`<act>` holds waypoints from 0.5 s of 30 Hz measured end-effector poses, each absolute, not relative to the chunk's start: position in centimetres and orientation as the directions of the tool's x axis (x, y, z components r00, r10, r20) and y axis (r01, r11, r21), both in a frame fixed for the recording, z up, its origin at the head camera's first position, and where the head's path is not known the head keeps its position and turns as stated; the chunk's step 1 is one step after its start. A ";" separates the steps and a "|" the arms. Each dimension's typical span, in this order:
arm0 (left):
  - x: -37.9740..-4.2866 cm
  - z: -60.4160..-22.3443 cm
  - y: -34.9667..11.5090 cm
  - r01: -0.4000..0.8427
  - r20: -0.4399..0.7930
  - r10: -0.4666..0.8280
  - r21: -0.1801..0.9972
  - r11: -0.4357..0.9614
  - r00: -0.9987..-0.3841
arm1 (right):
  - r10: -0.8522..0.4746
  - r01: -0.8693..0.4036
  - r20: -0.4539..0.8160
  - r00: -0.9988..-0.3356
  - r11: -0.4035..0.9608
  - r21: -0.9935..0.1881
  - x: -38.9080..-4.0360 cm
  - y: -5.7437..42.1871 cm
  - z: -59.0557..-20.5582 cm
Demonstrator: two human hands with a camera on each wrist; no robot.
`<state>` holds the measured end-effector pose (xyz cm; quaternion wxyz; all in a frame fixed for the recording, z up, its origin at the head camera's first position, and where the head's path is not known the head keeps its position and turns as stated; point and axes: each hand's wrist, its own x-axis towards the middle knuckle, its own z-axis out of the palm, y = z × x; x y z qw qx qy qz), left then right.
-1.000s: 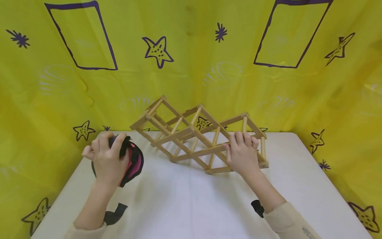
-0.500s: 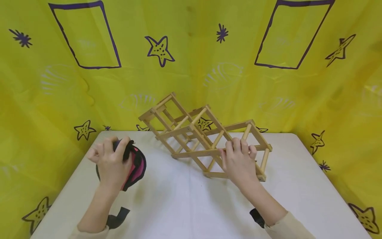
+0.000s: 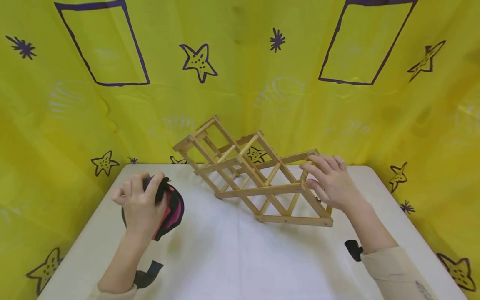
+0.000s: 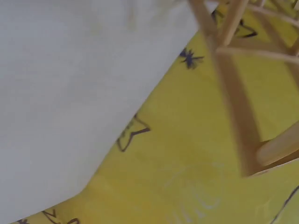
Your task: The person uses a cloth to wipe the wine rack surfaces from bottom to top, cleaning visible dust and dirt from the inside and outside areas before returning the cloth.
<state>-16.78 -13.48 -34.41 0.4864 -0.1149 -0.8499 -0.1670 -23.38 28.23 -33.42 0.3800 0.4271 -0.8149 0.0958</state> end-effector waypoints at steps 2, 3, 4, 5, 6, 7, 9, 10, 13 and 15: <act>-16.7 -34.5 -13.4 0.360 0.864 0.034 0.173 0.917 -0.503 | -0.636 -0.757 0.668 -0.386 0.633 0.165 -24.2 29.0 -33.6; -16.7 -34.5 -13.4 0.360 0.863 0.034 0.174 0.916 -0.504 | -0.644 -0.753 0.652 -0.401 0.636 0.165 -24.5 29.3 -33.6; -16.7 -34.5 -13.4 0.360 0.863 0.036 0.173 0.917 -0.505 | -0.652 -0.751 0.636 -0.412 0.638 0.168 -24.8 29.5 -33.7; -16.7 -34.6 -13.3 0.362 0.861 0.037 0.174 0.916 -0.506 | -0.660 -0.753 0.628 -0.413 0.635 0.172 -25.0 29.6 -33.8; -16.7 -34.6 -13.3 0.362 0.860 0.038 0.173 0.916 -0.508 | -0.668 -0.757 0.623 -0.408 0.629 0.179 -25.3 29.7 -33.8; -16.7 -34.6 -13.3 0.362 0.859 0.038 0.174 0.916 -0.510 | -0.674 -0.762 0.624 -0.394 0.620 0.188 -25.5 29.8 -33.9; -16.7 -34.6 -13.3 0.360 0.858 0.039 0.174 0.917 -0.513 | -0.683 -0.774 0.641 -0.352 0.597 0.212 -25.9 29.9 -34.1; -16.7 -34.6 -13.3 0.361 0.857 0.040 0.173 0.916 -0.514 | -0.684 -0.779 0.654 -0.325 0.585 0.225 -26.1 29.8 -34.2; -16.8 -34.7 -13.2 0.363 0.855 0.044 0.172 0.916 -0.517 | -0.675 -0.788 0.692 -0.254 0.559 0.256 -26.6 29.6 -34.4; -16.8 -34.7 -13.2 0.365 0.855 0.047 0.171 0.915 -0.517 | -0.667 -0.790 0.709 -0.230 0.554 0.265 -26.8 29.5 -34.6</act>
